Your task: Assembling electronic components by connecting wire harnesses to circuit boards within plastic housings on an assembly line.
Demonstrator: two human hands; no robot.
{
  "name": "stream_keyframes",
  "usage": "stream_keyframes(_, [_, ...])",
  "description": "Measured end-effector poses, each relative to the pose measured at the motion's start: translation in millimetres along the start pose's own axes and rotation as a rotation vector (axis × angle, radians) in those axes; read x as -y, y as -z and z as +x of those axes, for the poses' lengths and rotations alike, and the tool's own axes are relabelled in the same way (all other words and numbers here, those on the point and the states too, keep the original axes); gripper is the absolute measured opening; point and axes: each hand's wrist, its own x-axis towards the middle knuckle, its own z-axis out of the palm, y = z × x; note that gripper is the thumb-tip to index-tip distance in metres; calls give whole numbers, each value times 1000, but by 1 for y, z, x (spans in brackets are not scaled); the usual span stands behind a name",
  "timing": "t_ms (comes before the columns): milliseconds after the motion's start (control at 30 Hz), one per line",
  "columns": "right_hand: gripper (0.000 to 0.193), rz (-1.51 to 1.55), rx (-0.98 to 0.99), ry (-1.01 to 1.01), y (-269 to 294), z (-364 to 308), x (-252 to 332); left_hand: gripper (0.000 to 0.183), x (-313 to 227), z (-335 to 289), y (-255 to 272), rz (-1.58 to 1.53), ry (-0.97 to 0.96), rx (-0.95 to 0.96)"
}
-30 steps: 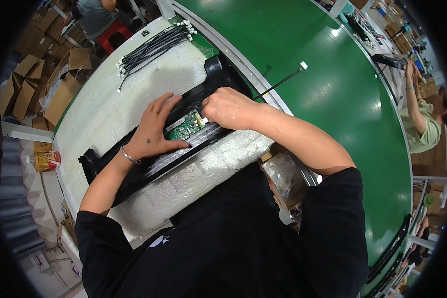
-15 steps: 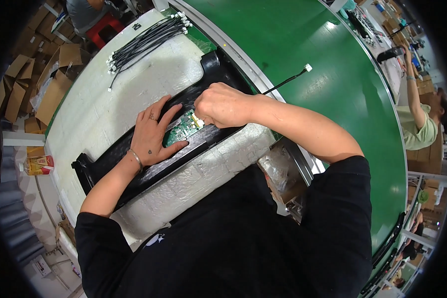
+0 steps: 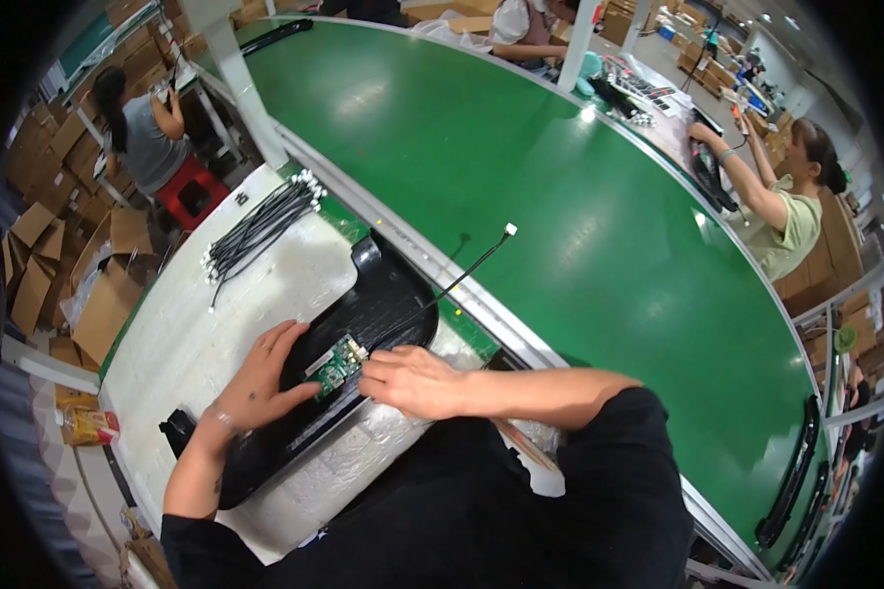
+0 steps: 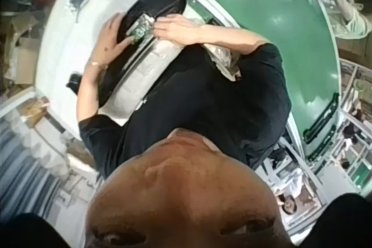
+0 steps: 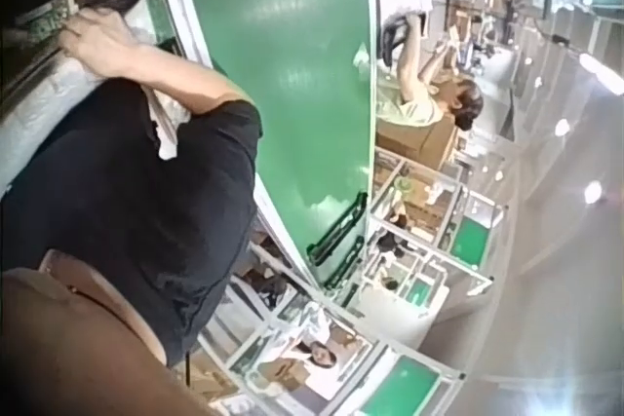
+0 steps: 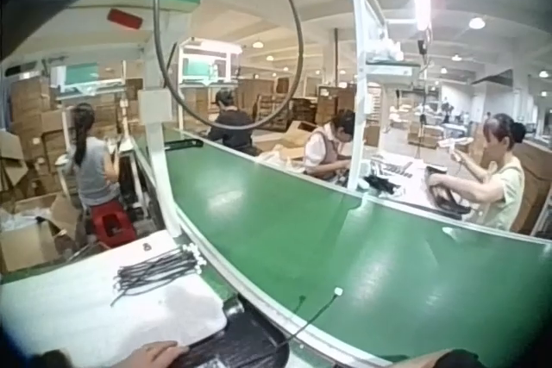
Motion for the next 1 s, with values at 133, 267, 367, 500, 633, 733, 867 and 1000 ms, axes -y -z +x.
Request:
stream_keyframes(133, [16,-274,-140,-29,35,-29,-14,61,-50,0,67,101,-153,-71])
stream_keyframes(267, [20,-388,-440,-336,85,-55,-66,55,-13,-33,76,4,-8,-275])
stream_keyframes(367, [22,-486,-556,-610,113,-98,-120,46,32,-36,58,-100,190,-312])
stream_keyframes(500, [30,-676,-477,-842,136,-126,-221,36,125,-24,26,-72,456,-474])
stream_keyframes(633, [43,-805,-648,-695,127,-14,-236,25,173,-8,6,36,667,-806])
stream_keyframes(733, [41,-471,-622,-302,80,86,-187,14,185,-5,-6,269,661,-850])
stream_keyframes(867, [38,-332,-477,61,25,170,-95,12,143,10,14,-447,525,-1007])
stream_keyframes(1000, [40,-262,-495,105,2,225,-34,13,102,16,28,-670,213,-1131])
